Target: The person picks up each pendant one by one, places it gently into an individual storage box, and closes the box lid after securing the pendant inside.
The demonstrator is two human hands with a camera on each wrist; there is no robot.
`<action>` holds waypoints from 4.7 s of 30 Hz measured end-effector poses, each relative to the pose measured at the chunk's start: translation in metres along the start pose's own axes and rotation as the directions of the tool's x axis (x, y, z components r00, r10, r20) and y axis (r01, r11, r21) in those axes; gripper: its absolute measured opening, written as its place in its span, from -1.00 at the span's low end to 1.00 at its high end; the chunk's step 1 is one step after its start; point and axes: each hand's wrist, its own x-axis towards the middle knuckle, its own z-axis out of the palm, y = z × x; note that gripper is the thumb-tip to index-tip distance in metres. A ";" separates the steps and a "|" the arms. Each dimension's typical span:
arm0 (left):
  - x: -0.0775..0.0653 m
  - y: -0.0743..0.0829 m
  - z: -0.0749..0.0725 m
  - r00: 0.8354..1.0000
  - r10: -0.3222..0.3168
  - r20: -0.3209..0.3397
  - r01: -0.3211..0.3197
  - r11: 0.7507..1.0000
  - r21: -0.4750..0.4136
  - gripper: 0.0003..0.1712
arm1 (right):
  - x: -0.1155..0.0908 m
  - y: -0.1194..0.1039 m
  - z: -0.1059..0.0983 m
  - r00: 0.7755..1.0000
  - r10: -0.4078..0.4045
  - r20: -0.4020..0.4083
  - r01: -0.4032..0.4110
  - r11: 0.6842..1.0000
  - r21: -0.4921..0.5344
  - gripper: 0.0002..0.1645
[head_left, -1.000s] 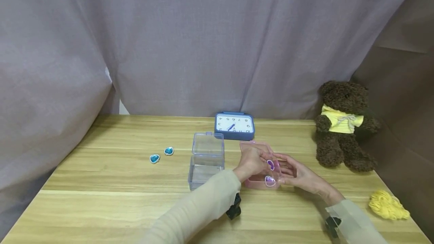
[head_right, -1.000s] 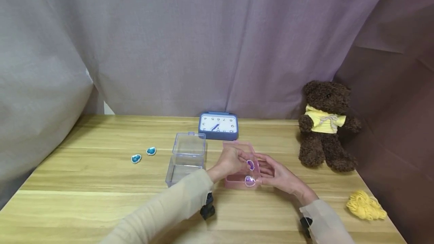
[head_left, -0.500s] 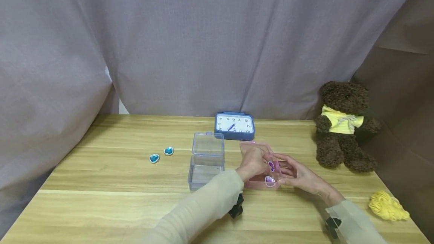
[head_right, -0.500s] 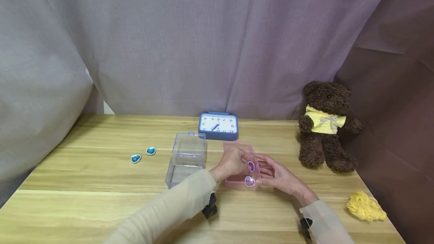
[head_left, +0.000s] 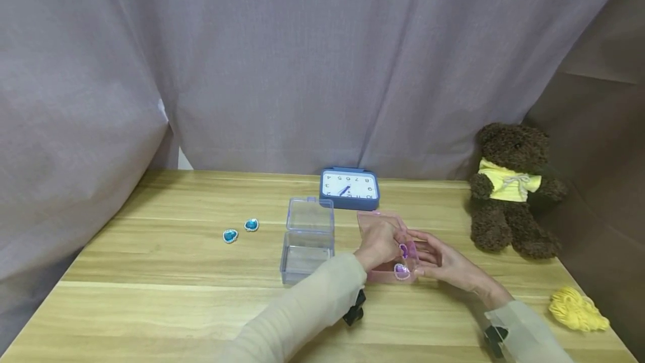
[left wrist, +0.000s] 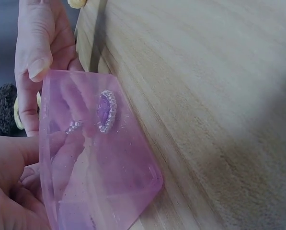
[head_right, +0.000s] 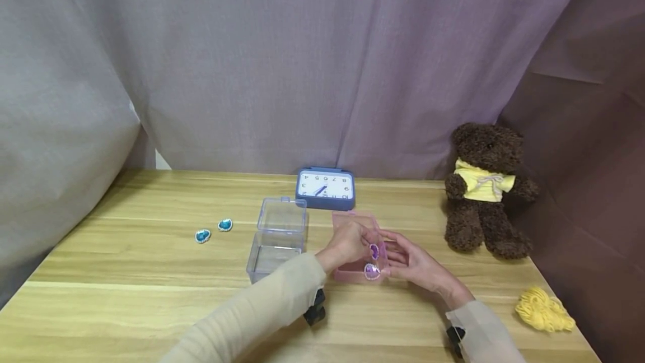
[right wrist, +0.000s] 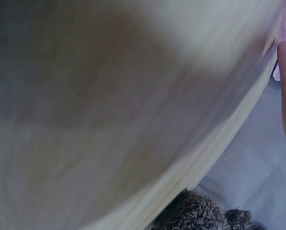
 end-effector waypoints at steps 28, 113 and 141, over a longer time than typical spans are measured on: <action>0.003 -0.001 -0.002 0.996 -0.001 0.084 -0.010 0.990 0.138 -0.86 | 0.001 0.002 0.000 1.000 0.018 -0.008 -0.018 1.000 -0.002 -0.08; -0.107 -0.255 -0.194 0.971 -0.215 -0.109 0.205 0.974 -0.091 -0.75 | 0.097 -0.041 0.154 0.969 0.121 -0.213 -0.105 0.991 0.086 0.06; -0.075 -0.158 -0.153 0.975 0.029 0.221 0.120 0.769 -0.627 -0.64 | 0.096 -0.041 0.153 0.973 0.111 -0.205 -0.091 0.991 0.101 0.05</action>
